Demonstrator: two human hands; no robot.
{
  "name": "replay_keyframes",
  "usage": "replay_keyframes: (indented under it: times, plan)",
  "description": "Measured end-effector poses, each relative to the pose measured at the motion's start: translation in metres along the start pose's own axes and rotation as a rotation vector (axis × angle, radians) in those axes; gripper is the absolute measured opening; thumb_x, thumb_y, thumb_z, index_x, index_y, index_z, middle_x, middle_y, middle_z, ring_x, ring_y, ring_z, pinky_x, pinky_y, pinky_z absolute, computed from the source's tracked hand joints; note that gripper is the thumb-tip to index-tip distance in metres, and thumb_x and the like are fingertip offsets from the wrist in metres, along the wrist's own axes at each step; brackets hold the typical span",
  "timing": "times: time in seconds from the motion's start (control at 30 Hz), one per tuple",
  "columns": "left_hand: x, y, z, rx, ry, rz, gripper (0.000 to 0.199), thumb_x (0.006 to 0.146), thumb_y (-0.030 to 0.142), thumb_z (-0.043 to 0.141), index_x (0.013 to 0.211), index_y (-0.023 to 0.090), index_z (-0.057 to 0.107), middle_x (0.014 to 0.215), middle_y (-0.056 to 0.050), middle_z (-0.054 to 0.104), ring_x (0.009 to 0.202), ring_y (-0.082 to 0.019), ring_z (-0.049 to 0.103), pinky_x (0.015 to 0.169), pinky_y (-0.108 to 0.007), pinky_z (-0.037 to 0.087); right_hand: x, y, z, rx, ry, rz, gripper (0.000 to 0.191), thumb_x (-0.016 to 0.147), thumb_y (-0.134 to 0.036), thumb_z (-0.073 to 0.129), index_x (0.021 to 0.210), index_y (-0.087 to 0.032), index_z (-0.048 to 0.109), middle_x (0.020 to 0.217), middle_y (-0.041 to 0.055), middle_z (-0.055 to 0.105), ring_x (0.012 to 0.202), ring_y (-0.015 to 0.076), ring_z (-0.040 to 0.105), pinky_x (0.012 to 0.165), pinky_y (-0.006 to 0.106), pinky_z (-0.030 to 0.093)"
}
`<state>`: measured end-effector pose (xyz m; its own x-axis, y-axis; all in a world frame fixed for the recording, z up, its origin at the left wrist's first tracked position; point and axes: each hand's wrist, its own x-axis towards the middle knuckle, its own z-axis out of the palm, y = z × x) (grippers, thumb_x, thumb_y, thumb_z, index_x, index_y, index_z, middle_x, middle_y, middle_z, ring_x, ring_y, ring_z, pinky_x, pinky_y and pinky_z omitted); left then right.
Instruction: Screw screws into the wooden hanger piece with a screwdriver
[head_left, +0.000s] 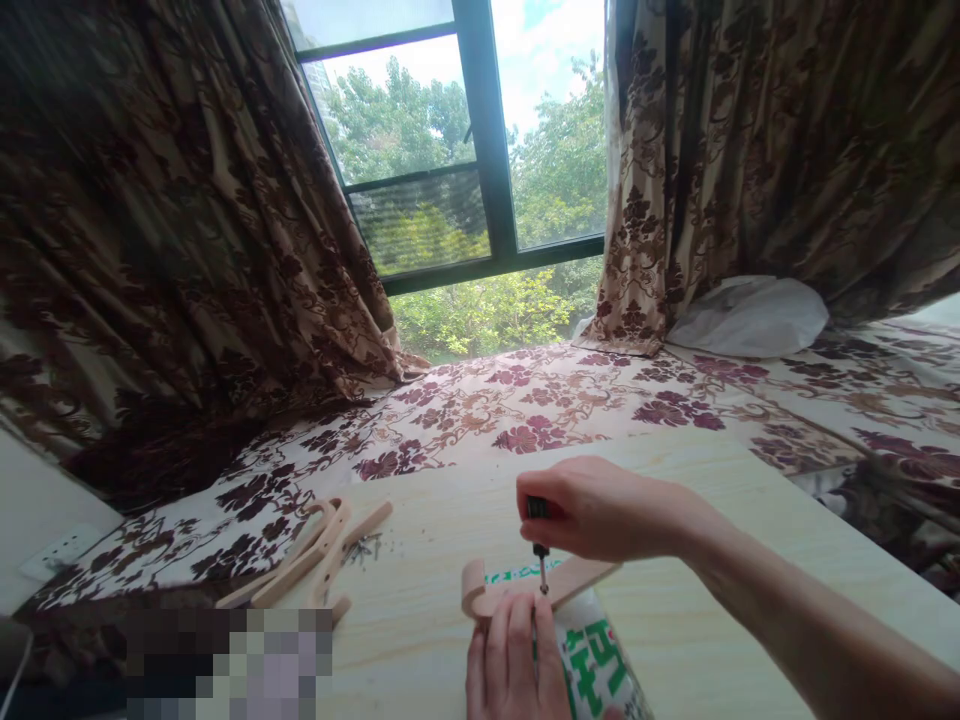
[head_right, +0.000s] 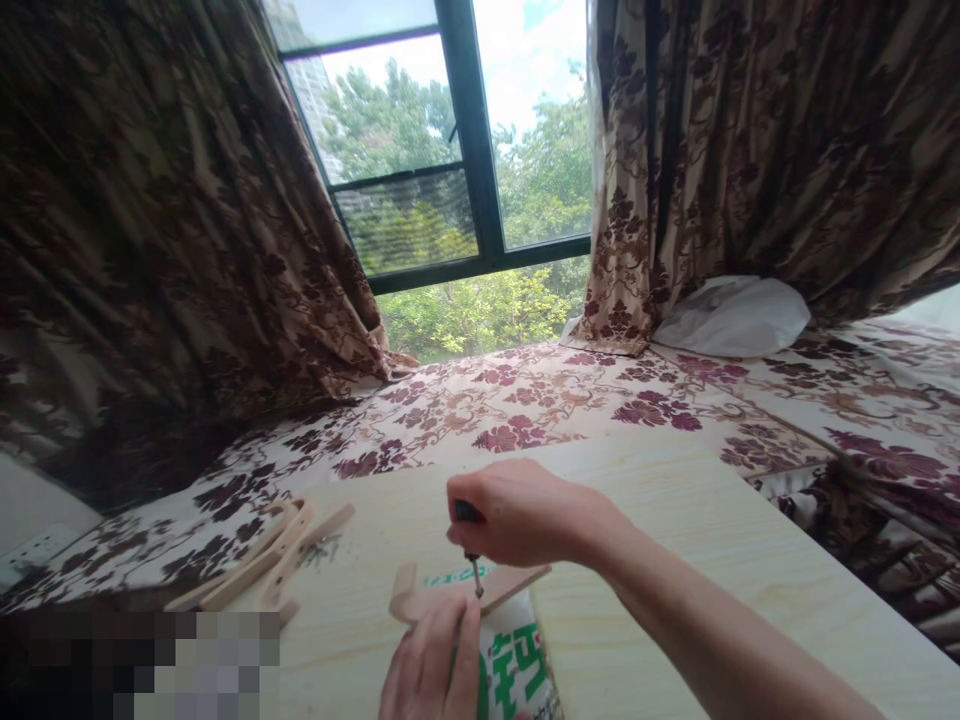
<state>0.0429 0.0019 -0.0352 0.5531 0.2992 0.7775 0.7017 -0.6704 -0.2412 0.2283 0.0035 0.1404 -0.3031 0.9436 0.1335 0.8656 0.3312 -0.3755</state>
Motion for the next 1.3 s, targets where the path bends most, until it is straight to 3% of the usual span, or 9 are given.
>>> replay_keyframes:
  times: [0.17,0.3,0.5,0.73,0.97,1.13,1.3]
  plan:
    - [0.004,0.009,-0.002,-0.072,0.046,-0.103,0.059,0.082,0.059,0.042,0.114,0.013,0.059,0.108,-0.011,0.066,0.103,-0.025,0.057,0.083,-0.037,0.04,0.011,-0.018,-0.026,-0.292,-0.271,-0.07,0.021,0.08,-0.021,0.054,0.097,-0.021,0.066,0.09,0.0053,0.071,0.074,0.0156,0.06,0.054,0.026,0.03]
    - [0.009,0.011,-0.01,-0.061,-0.033,-0.102,0.053,0.078,0.045,0.042,0.114,0.011,0.059,0.112,-0.012,0.064,0.105,-0.025,0.055,0.084,-0.04,0.039,0.018,-0.031,-0.026,-0.416,-0.387,-0.109,0.024,0.08,-0.017,0.052,0.098,-0.017,0.068,0.092,0.0083,0.071,0.075,0.017,0.062,0.052,0.027,0.029]
    - [0.013,0.014,-0.02,-0.091,-0.109,-0.138,0.053,0.075,0.036,0.045,0.12,0.01,0.056,0.12,-0.012,0.06,0.113,-0.026,0.049,0.09,-0.041,0.037,0.024,-0.035,-0.02,-0.466,-0.361,-0.042,0.028,0.084,-0.024,0.047,0.096,-0.012,0.069,0.087,0.0138,0.072,0.076,0.0214,0.063,0.051,0.03,0.028]
    - [0.01,0.015,-0.021,-0.115,-0.144,-0.162,0.053,0.073,0.032,0.049,0.122,0.014,0.054,0.122,-0.012,0.058,0.115,-0.027,0.048,0.089,-0.044,0.038,0.027,-0.044,-0.031,-0.46,-0.465,-0.067,0.023,0.077,-0.018,0.057,0.095,-0.02,0.071,0.091,0.0071,0.073,0.079,0.0188,0.064,0.052,0.027,0.031]
    - [0.011,0.016,-0.025,-0.138,-0.165,-0.177,0.054,0.071,0.032,0.048,0.121,0.014,0.055,0.123,-0.011,0.057,0.116,-0.028,0.047,0.091,-0.045,0.037,0.026,-0.039,-0.022,-0.476,-0.4,-0.066,0.027,0.085,-0.024,0.047,0.092,-0.012,0.07,0.086,0.0141,0.072,0.077,0.0223,0.064,0.054,0.03,0.034]
    - [0.01,0.016,-0.026,-0.15,-0.177,-0.172,0.055,0.071,0.034,0.049,0.122,0.015,0.055,0.124,-0.011,0.057,0.117,-0.028,0.047,0.091,-0.045,0.037,0.026,-0.043,-0.032,-0.454,-0.419,-0.071,0.028,0.078,-0.023,0.057,0.103,-0.017,0.067,0.09,0.0096,0.072,0.078,0.0222,0.065,0.051,0.028,0.032]
    - [0.01,0.013,-0.026,-0.126,-0.192,-0.135,0.055,0.071,0.032,0.05,0.124,0.015,0.053,0.124,-0.011,0.057,0.117,-0.028,0.047,0.09,-0.044,0.037,0.026,-0.043,-0.03,-0.438,-0.417,-0.102,0.021,0.079,-0.017,0.053,0.094,-0.017,0.068,0.089,0.0085,0.072,0.078,0.0199,0.064,0.051,0.027,0.031]
